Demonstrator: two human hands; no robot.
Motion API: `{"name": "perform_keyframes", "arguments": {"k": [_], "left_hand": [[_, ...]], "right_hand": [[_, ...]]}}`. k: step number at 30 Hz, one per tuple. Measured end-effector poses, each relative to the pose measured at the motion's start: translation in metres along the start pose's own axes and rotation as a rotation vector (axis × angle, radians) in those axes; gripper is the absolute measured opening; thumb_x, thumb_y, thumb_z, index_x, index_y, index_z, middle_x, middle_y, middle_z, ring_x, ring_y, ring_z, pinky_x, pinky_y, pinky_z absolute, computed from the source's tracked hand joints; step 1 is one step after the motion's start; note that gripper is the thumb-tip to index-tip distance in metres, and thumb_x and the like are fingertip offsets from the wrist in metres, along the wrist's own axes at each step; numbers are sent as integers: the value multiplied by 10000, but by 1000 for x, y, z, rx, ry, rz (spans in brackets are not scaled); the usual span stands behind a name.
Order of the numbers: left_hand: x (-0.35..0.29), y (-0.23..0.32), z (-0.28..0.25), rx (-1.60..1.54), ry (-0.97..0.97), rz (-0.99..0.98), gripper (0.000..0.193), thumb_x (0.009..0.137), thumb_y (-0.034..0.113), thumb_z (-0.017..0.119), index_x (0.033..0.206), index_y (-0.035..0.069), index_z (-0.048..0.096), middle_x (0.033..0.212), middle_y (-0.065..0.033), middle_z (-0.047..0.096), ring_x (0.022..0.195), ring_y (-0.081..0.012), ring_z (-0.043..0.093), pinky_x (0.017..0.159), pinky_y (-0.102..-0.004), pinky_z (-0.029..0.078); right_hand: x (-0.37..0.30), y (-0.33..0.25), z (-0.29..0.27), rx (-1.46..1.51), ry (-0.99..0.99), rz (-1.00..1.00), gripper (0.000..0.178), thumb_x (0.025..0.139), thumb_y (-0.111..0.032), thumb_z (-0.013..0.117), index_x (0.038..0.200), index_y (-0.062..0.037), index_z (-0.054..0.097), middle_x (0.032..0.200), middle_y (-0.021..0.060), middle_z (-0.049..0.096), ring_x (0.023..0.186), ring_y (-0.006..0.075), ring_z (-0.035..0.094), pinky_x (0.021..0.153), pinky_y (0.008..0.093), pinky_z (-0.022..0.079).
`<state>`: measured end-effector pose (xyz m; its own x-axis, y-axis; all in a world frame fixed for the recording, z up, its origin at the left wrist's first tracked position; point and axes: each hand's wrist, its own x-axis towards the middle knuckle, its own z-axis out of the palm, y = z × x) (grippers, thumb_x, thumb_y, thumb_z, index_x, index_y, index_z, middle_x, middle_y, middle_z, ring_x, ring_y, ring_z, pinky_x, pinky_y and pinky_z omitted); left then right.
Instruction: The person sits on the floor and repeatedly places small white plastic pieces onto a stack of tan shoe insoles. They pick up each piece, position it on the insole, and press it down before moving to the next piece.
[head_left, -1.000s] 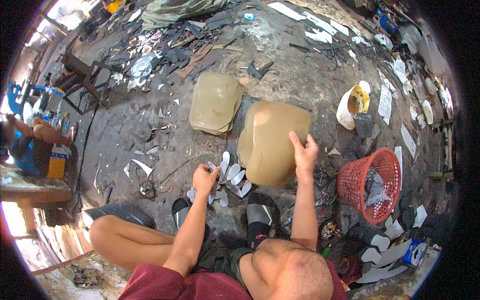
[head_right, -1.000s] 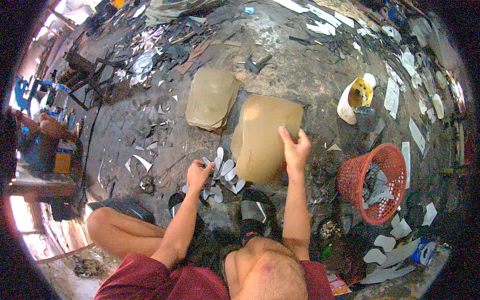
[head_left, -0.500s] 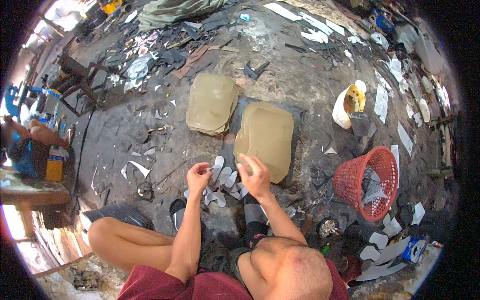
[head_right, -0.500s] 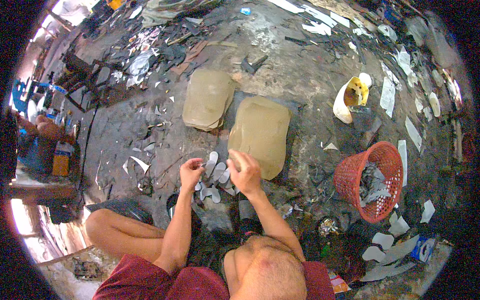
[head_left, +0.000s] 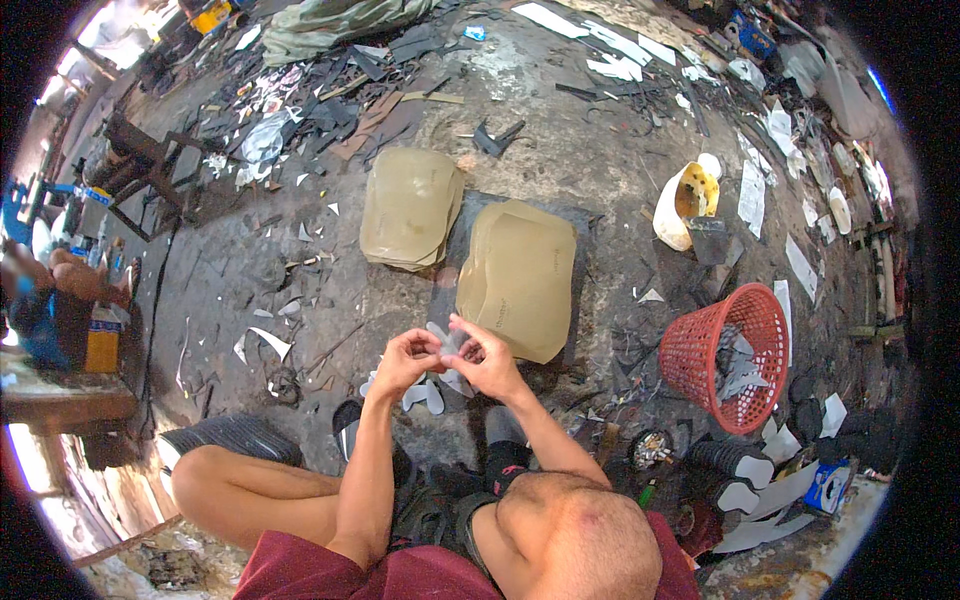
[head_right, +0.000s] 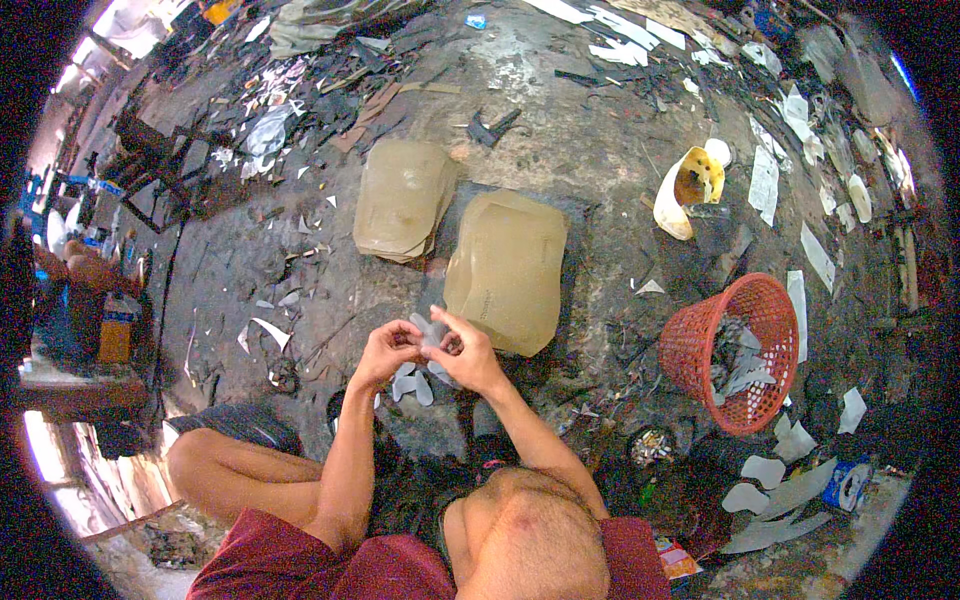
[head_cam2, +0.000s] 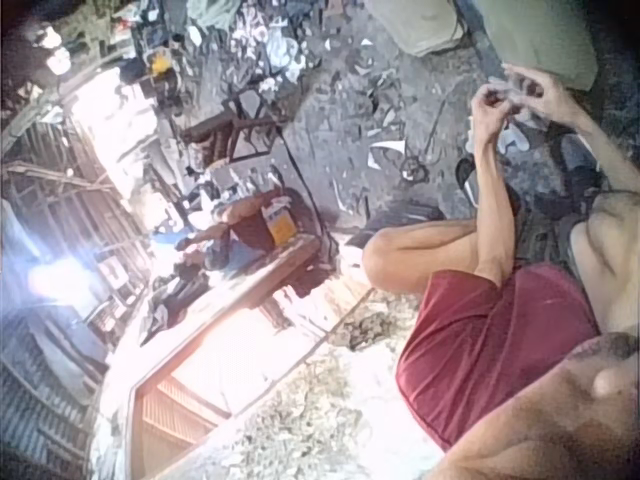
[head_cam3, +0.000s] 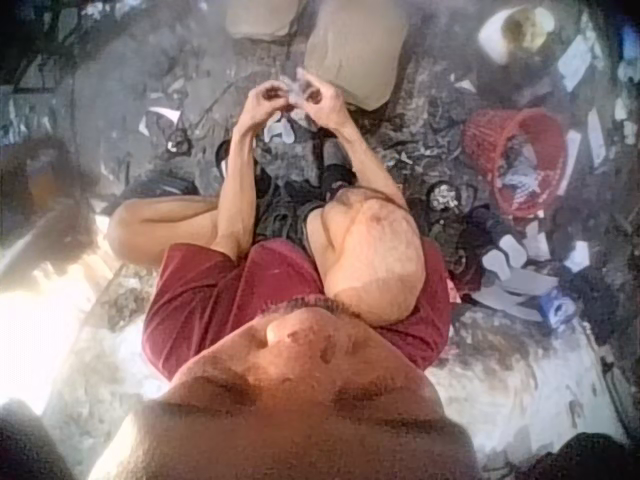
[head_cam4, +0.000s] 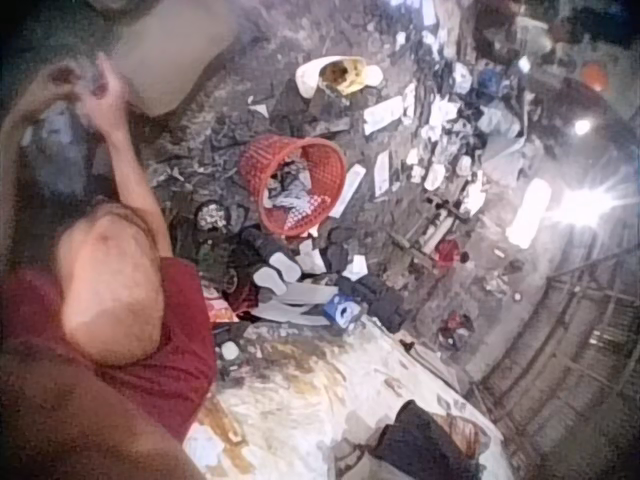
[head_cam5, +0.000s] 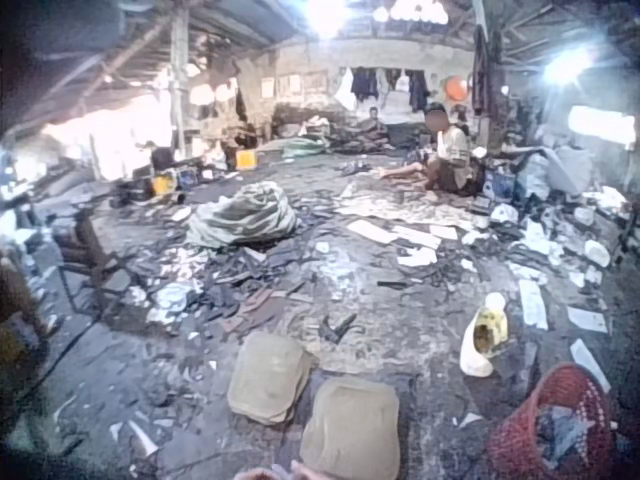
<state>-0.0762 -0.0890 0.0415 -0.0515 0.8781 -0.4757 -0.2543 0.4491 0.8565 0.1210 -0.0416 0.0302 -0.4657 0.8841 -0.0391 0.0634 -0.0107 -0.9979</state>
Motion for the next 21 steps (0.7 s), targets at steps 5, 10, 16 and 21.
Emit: {"name": "perform_keyframes", "arguments": {"k": [5,10,16,21], "left_hand": [[6,-8,-10,-164,281,45,198,850,-72,741,959,41,620,849,-76,704,718,-157,694,665,-310,601],[13,-16,-29,-353,353,56,132,885,-43,697,969,32,628,829,-76,698,664,-157,665,670,-310,599],[20,0,-38,-341,536,167,162,886,-43,685,1045,-21,667,944,-103,709,815,-191,714,750,-320,631],[30,13,15,-224,381,132,272,883,-25,710,1153,-49,689,1015,-128,729,884,-233,741,766,-330,629]], "right_hand": [[-18,6,14,-117,3,138,495,862,-99,736,1348,-103,645,1094,185,743,827,274,722,773,376,581],[-24,-1,14,-386,76,13,306,870,-111,683,1172,-127,728,1080,153,742,926,349,705,847,430,571],[-38,-17,7,-609,-266,-89,323,854,-118,660,1163,-163,746,1294,64,701,955,305,733,773,412,594],[-26,-25,-41,-1193,223,-412,384,849,-200,728,1229,-149,715,1307,68,682,1018,279,720,902,426,565]]}}
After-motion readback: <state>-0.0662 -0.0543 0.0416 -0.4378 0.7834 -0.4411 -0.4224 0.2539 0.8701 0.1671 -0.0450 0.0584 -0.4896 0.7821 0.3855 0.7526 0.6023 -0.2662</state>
